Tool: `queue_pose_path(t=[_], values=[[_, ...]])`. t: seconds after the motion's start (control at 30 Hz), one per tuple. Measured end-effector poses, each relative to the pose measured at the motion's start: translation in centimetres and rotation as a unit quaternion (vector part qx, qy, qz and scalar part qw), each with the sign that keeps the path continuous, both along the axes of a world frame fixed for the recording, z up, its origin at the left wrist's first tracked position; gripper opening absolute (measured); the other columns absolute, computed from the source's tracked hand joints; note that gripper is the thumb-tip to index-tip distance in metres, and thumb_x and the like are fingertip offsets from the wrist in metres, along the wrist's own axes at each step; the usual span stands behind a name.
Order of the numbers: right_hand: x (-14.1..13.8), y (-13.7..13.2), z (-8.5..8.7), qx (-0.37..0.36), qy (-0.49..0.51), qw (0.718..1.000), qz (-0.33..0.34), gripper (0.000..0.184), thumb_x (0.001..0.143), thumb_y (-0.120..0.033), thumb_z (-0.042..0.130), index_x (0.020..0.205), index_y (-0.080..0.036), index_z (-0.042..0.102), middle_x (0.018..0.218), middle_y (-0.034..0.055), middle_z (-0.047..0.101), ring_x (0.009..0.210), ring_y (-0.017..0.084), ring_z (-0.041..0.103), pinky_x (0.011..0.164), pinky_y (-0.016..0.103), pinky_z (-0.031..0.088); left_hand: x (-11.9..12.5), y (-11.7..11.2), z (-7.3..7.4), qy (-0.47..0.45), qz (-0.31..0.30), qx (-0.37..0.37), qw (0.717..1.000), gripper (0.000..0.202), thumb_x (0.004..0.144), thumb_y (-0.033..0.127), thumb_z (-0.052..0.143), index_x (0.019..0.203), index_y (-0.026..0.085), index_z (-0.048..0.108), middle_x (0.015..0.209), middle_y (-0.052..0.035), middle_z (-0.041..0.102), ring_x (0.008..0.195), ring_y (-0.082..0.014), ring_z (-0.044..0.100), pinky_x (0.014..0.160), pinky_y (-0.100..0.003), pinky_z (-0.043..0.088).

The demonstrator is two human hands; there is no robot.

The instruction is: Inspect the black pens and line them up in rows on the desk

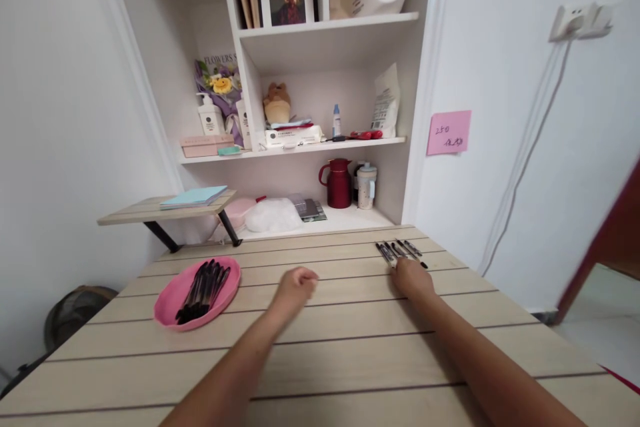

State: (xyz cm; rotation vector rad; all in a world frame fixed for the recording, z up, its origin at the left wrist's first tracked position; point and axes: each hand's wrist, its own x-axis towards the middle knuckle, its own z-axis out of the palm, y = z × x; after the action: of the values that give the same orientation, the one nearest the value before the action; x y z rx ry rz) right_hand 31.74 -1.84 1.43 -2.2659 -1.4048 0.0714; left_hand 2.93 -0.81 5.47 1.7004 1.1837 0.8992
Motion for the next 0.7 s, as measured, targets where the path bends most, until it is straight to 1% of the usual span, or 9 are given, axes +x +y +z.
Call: queue_pose_path(t=[0.07, 0.17, 0.23, 0.3, 0.37, 0.4, 0.5, 0.57, 0.7], values=[[-0.5, 0.1, -0.3, 0.013, 0.021, 1.000, 0.012, 0.023, 0.076, -0.023, 0.044, 0.080, -0.010, 0.062, 0.089, 0.0210, 0.065, 0.084, 0.027, 0.060, 0.068, 0.035, 0.041, 3.8, -0.5, -1.5, -0.125, -0.053, -0.146, 0.980, 0.019, 0.072, 0.030, 0.054, 0.085, 0.015, 0.055, 0.066, -0.0011, 0.058, 0.055, -0.0107, 0.053, 0.054, -0.022, 0.038], [-2.2, -0.2, -1.0, 0.027, 0.063, 0.996, 0.054, 0.021, 0.074, -0.027, 0.047, 0.065, -0.015, 0.061, 0.072, 0.0112, 0.067, 0.071, 0.020, 0.061, 0.061, 0.027, 0.041, 8.3, -0.3, -2.9, -0.278, -0.063, -0.274, 0.918, 0.028, 0.072, 0.036, 0.059, 0.090, 0.015, 0.049, 0.075, -0.0048, 0.060, 0.065, -0.0127, 0.057, 0.063, -0.026, 0.042], [-3.5, -0.7, -1.5, 0.042, 0.115, 0.988, 0.096, 0.023, 0.073, -0.032, 0.048, 0.059, -0.017, 0.059, 0.060, 0.0042, 0.065, 0.059, 0.015, 0.058, 0.053, 0.023, 0.039, 10.4, 0.3, -3.5, -0.341, -0.055, -0.317, 0.883, 0.029, 0.074, 0.038, 0.058, 0.089, 0.016, 0.047, 0.078, -0.0060, 0.059, 0.068, -0.0142, 0.058, 0.066, -0.029, 0.043], [-4.2, -1.1, -1.7, 0.068, 0.197, 0.965, 0.160, 0.021, 0.071, -0.033, 0.050, 0.057, -0.018, 0.057, 0.055, 0.0008, 0.062, 0.053, 0.013, 0.055, 0.049, 0.022, 0.037, 11.7, 1.0, -3.8, -0.385, -0.044, -0.343, 0.855, 0.024, 0.077, 0.037, 0.054, 0.087, 0.017, 0.047, 0.078, -0.0056, 0.059, 0.068, -0.0149, 0.058, 0.066, -0.030, 0.043], [-3.7, -1.2, -1.2, 0.071, 0.241, 0.947, 0.198, 0.021, 0.072, -0.034, 0.050, 0.059, -0.018, 0.056, 0.054, -0.0005, 0.061, 0.049, 0.012, 0.052, 0.046, 0.022, 0.035, 12.2, 1.5, -4.2, -0.415, -0.039, -0.364, 0.833, 0.017, 0.081, 0.034, 0.049, 0.084, 0.017, 0.046, 0.076, -0.0049, 0.059, 0.069, -0.0158, 0.059, 0.066, -0.031, 0.043], [-3.0, -1.0, -0.8, 0.067, 0.232, 0.950, 0.197, 0.021, 0.073, -0.034, 0.049, 0.061, -0.018, 0.056, 0.055, -0.0006, 0.061, 0.048, 0.012, 0.052, 0.046, 0.022, 0.035, 12.3, 1.6, -4.3, -0.425, -0.040, -0.371, 0.824, 0.015, 0.082, 0.033, 0.047, 0.083, 0.018, 0.046, 0.074, -0.0041, 0.059, 0.070, -0.0165, 0.059, 0.066, -0.032, 0.043], [0.2, 0.5, 0.7, 0.074, 0.094, 0.986, 0.113, 0.017, 0.076, -0.029, 0.047, 0.070, -0.018, 0.058, 0.070, 0.0035, 0.065, 0.066, 0.016, 0.058, 0.057, 0.024, 0.038, 12.0, 1.6, -4.6, -0.439, -0.058, -0.384, 0.811, 0.015, 0.082, 0.034, 0.045, 0.080, 0.019, 0.045, 0.061, 0.0009, 0.054, 0.062, -0.0159, 0.058, 0.063, -0.031, 0.043], [2.0, 2.0, 1.3, 0.043, -0.005, 0.998, 0.049, 0.014, 0.077, -0.024, 0.047, 0.081, -0.017, 0.059, 0.083, 0.0080, 0.066, 0.078, 0.020, 0.059, 0.063, 0.027, 0.039, 11.8, 1.4, -4.7, -0.437, -0.066, -0.383, 0.811, 0.016, 0.081, 0.036, 0.046, 0.079, 0.020, 0.044, 0.055, 0.0046, 0.047, 0.051, -0.0124, 0.053, 0.056, -0.026, 0.041], [2.8, 4.6, 0.9, -0.010, -0.075, 0.997, 0.033, 0.019, 0.080, -0.017, 0.044, 0.095, -0.012, 0.055, 0.096, 0.0155, 0.064, 0.088, 0.023, 0.059, 0.069, 0.029, 0.039, 11.8, 0.9, -5.0, -0.410, -0.091, -0.353, 0.836, 0.021, 0.079, 0.042, 0.048, 0.081, 0.021, 0.043, 0.052, 0.0066, 0.044, 0.038, -0.0067, 0.039, 0.040, -0.018, 0.024]])
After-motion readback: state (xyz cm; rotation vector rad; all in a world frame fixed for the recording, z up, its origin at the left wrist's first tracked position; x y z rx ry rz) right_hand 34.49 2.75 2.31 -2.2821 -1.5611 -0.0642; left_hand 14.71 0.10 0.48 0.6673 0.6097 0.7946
